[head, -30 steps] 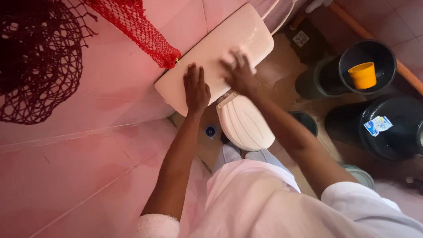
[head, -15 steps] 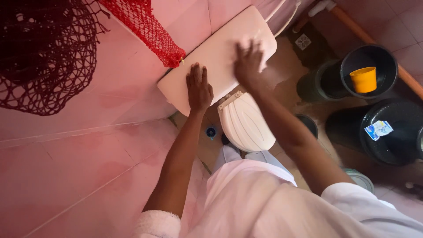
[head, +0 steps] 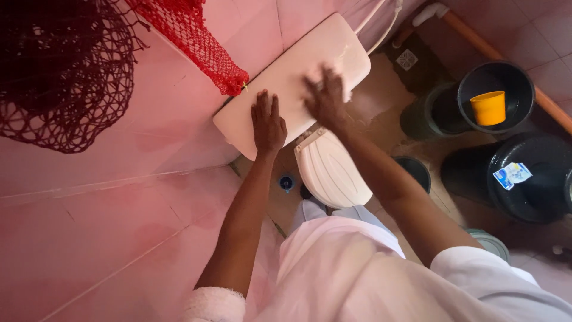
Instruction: Cleaning the top and sides of a toilet tank and seat using a cloth.
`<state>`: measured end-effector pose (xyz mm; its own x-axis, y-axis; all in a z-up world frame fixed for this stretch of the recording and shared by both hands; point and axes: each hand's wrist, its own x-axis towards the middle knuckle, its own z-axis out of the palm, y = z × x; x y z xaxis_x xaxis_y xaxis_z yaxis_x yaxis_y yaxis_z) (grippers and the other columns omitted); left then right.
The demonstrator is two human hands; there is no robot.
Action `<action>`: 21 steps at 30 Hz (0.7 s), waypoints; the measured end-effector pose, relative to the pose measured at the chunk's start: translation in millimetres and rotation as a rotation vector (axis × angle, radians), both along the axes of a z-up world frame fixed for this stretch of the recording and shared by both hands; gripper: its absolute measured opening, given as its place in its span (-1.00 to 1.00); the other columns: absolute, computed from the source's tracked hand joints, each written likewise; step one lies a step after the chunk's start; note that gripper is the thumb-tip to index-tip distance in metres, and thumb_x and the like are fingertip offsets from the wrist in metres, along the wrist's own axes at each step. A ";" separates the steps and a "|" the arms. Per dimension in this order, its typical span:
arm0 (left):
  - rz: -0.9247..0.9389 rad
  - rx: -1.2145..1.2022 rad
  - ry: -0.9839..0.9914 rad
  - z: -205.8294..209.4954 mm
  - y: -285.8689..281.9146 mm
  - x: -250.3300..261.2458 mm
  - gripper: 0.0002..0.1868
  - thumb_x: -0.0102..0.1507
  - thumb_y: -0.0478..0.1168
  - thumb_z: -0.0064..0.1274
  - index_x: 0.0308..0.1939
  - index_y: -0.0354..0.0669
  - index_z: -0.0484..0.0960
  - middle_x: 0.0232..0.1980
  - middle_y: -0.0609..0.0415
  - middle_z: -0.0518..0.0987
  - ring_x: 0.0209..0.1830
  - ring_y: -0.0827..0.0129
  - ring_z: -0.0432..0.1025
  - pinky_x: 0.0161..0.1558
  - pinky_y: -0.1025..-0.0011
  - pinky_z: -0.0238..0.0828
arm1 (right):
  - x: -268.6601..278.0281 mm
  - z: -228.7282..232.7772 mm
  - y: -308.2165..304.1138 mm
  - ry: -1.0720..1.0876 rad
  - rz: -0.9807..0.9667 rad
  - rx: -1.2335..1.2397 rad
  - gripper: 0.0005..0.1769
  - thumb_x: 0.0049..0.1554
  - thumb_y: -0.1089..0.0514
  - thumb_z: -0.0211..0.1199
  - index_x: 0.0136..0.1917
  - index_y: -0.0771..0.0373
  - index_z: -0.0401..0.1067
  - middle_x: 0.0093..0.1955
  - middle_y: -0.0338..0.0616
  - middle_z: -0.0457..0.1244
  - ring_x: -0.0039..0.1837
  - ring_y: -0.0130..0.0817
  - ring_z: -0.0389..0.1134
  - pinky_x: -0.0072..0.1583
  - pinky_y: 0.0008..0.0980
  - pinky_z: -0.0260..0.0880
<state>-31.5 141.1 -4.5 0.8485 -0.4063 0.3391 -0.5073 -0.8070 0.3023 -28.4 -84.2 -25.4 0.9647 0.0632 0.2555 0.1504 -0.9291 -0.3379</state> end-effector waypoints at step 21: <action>0.020 0.020 0.091 11.7 -1.8 0.1 -0.40 0.33 -0.31 -0.17 0.49 -0.34 0.27 0.61 -0.27 0.09 0.64 -0.16 -0.05 0.56 -0.14 -0.13 | -42.0 4.3 47.0 0.043 0.130 -0.057 -0.18 0.13 -0.20 0.34 0.59 -0.19 0.13 0.70 0.01 -0.30 0.68 -0.01 -0.36 0.58 0.25 -0.27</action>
